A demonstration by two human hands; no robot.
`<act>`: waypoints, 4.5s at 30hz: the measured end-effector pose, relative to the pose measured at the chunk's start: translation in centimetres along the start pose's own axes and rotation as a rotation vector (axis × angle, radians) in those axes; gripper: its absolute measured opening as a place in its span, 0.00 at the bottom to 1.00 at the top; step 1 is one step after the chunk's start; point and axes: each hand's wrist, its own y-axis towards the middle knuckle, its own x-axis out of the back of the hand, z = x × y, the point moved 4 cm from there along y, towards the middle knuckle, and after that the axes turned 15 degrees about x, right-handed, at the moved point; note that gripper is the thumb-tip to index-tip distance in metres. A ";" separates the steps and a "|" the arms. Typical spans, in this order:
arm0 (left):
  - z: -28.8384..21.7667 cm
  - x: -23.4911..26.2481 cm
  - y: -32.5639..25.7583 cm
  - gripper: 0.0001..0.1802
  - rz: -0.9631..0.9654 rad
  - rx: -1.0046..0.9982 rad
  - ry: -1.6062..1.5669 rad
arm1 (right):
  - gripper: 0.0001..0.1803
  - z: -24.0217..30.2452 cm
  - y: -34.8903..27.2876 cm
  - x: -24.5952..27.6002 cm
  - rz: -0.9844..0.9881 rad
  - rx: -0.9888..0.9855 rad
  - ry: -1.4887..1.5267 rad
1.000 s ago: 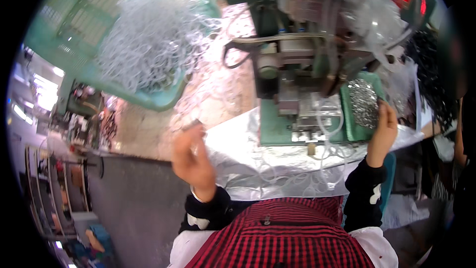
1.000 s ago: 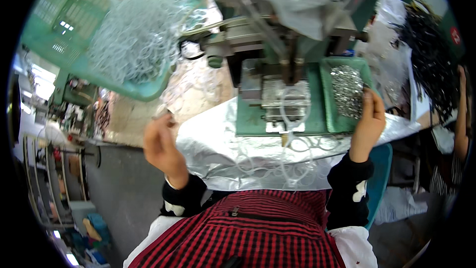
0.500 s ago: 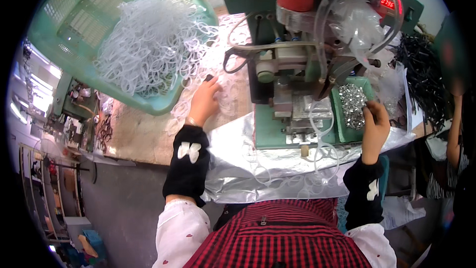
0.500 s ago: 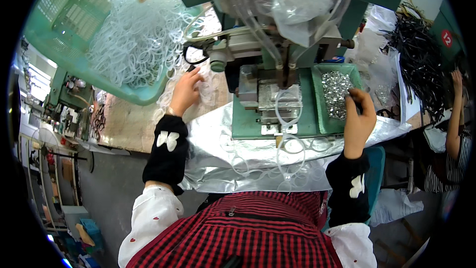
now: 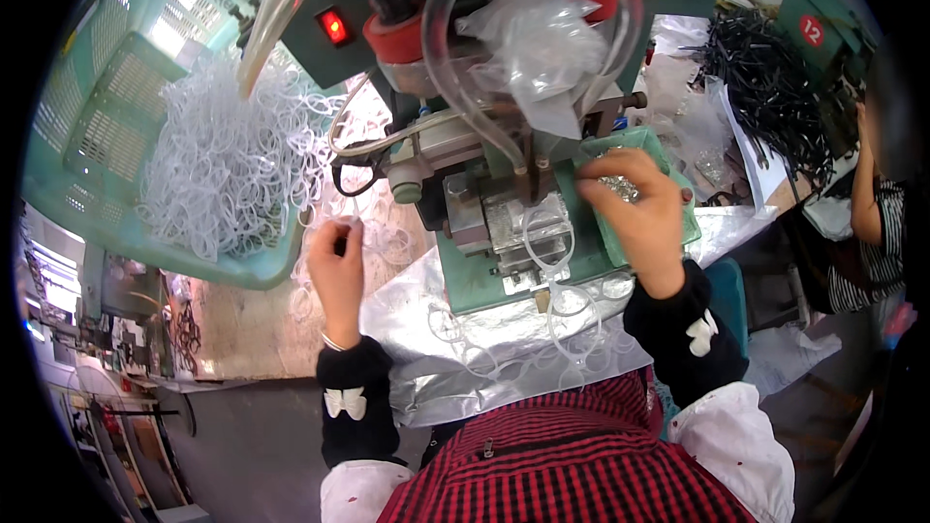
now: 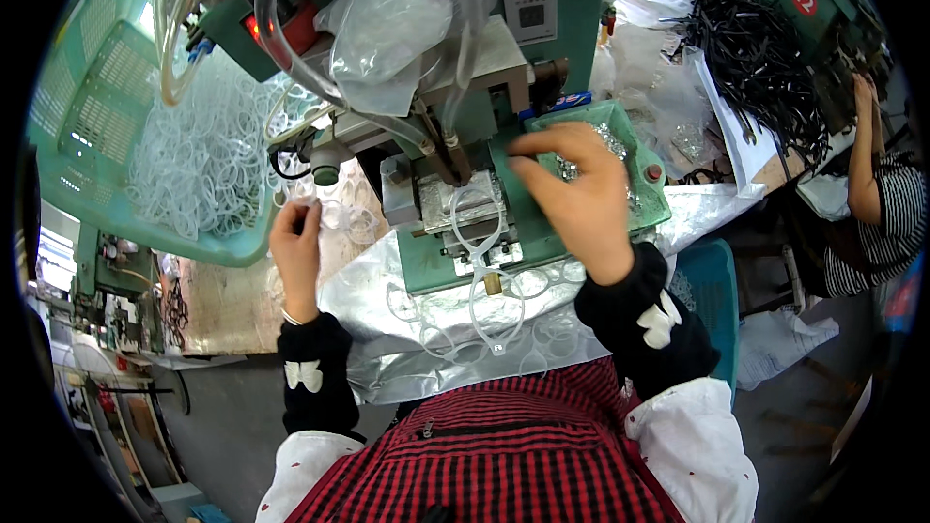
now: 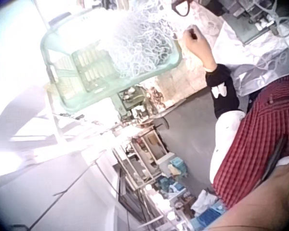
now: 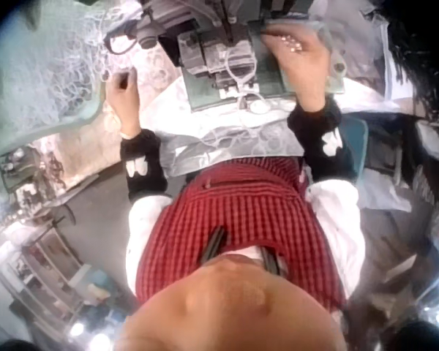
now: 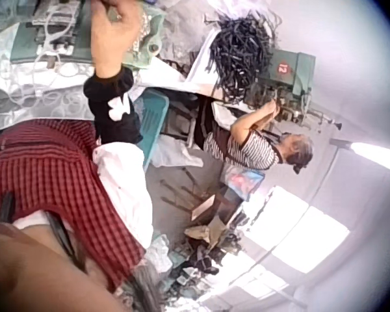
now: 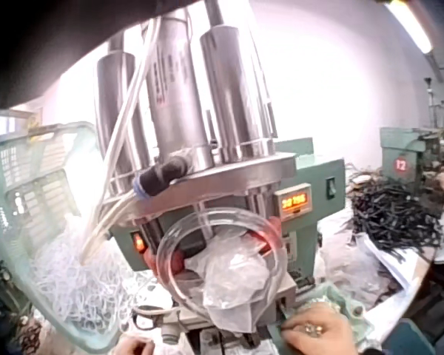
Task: The person repeatedly picks a white plastic loop and a small metal pin, places them into a press machine, and activates the press to join them. The finished cable ties are dropped into a green basket on the left. The cycle continues throughout the clip.
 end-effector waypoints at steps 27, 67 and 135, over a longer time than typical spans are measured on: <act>-18.4 -7.0 -13.3 0.16 1.276 0.808 -0.778 | 0.22 -4.0 -1.5 3.2 -0.189 -0.111 0.013; 1.7 2.4 0.5 0.07 -0.332 -0.025 0.463 | 0.09 -2.6 -10.4 9.9 -0.128 -0.119 -0.542; 3.4 2.1 2.6 0.07 -0.329 0.056 1.048 | 0.11 -9.3 -4.8 2.7 -0.356 -0.264 0.022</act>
